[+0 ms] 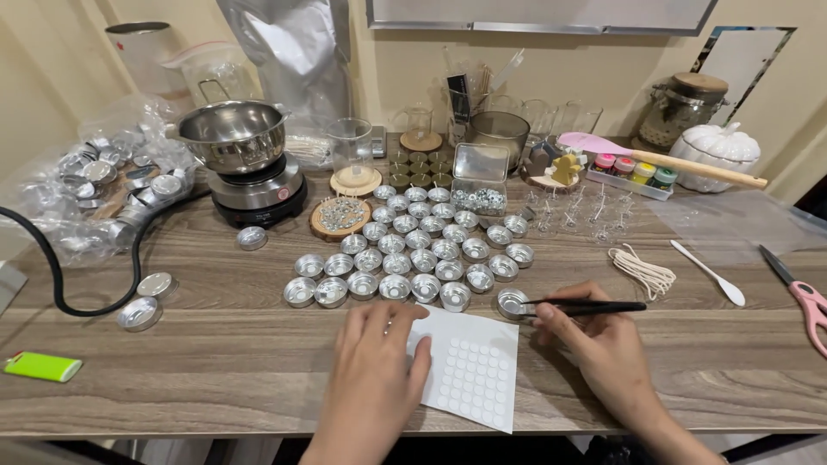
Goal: Apply adhesive dots to the bottom of metal tea light candle tins in preparation for wicking.
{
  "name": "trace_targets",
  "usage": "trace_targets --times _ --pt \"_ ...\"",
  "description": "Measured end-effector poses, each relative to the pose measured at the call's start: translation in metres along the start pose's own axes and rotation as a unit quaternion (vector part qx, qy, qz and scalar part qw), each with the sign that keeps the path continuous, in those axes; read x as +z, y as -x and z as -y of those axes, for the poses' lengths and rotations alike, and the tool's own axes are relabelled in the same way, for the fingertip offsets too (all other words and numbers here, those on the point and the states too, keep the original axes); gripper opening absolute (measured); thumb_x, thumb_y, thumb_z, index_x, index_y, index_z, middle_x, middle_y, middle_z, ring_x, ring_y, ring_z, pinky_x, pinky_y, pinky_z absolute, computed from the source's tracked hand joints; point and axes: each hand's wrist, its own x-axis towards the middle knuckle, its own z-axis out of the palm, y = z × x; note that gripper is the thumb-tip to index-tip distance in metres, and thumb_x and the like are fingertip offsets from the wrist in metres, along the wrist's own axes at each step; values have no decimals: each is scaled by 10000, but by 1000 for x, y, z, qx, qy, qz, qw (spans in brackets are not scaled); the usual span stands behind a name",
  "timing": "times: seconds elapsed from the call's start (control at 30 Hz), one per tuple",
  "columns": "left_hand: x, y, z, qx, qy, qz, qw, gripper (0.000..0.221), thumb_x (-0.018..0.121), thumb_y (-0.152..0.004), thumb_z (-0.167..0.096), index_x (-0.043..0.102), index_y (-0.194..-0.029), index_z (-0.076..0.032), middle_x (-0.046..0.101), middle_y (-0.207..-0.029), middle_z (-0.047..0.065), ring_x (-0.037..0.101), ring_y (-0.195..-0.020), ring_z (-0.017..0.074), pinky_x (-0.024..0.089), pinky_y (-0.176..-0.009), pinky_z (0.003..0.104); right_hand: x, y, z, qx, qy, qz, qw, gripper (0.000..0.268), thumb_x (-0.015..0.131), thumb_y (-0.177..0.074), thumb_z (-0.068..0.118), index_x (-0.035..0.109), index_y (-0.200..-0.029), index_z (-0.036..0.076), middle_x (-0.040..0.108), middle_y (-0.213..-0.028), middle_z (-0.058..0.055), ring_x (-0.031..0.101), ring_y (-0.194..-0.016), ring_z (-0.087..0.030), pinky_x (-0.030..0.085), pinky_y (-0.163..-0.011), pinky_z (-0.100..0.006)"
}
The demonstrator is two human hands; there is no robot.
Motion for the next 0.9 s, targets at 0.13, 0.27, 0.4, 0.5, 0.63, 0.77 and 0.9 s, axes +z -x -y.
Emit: trace_targets --times 0.13,0.27,0.4,0.5,0.63,0.77,0.9 --pt "-11 -5 2 -89 -132 48 986 421 721 -816 -223 684 -1193 -38 638 -1222 161 516 -1180 374 413 -972 513 1 -10 6 94 85 56 990 318 714 -910 303 674 -1084 40 810 -802 -162 754 -701 -214 558 -657 -352" --pt "-20 5 20 -143 -149 52 977 298 721 -848 -216 753 -1125 -109 679 -1183 95 515 -1141 343 410 -976 506 0 -24 5 101 147 100 979 344 667 -929 365 726 -1071 57 800 -948 -65 778 -849 -182 655 -795 -327" --pt "-31 17 42 -130 -137 12 982 251 733 -826 -190 779 -1059 -107 686 -1166 89 527 -1144 333 419 -1000 507 3 -31 13 92 148 101 980 339 630 -924 314 734 -1073 27 798 -977 -116 794 -923 -185 611 -857 -360" --pt "-41 21 54 -118 -116 -32 986 300 755 -714 -119 800 -1010 -100 658 -1236 130 487 -1219 409 416 -953 526 27 -27 32 42 92 138 985 330 625 -907 291 735 -1074 28 787 -989 -112 810 -928 -180 605 -874 -359" --pt "-53 19 49 -174 -75 22 982 457 764 -750 -219 714 -1195 -127 642 -1278 84 507 -1202 305 410 -1055 475 85 -15 50 28 38 273 961 273 649 -908 257 713 -1032 22 777 -949 -72 776 -907 -166 645 -841 -342" --pt "-39 24 56 -107 -39 9 994 855 868 -661 -353 558 -1391 -32 602 -1331 182 492 -1248 386 352 -1017 519 130 -19 62 20 83 321 943 285 661 -947 288 692 -1000 9 756 -893 -70 758 -873 -143 639 -804 -321" --pt "-40 14 42 -184 -17 68 980 835 878 -685 -451 598 -1403 -129 620 -1333 103 514 -1190 306 356 -1048 468 141 -25 57 47 79 319 943 292 670 -929 298 690 -1015 21 767 -890 -58 769 -845 -143 631 -775 -320"
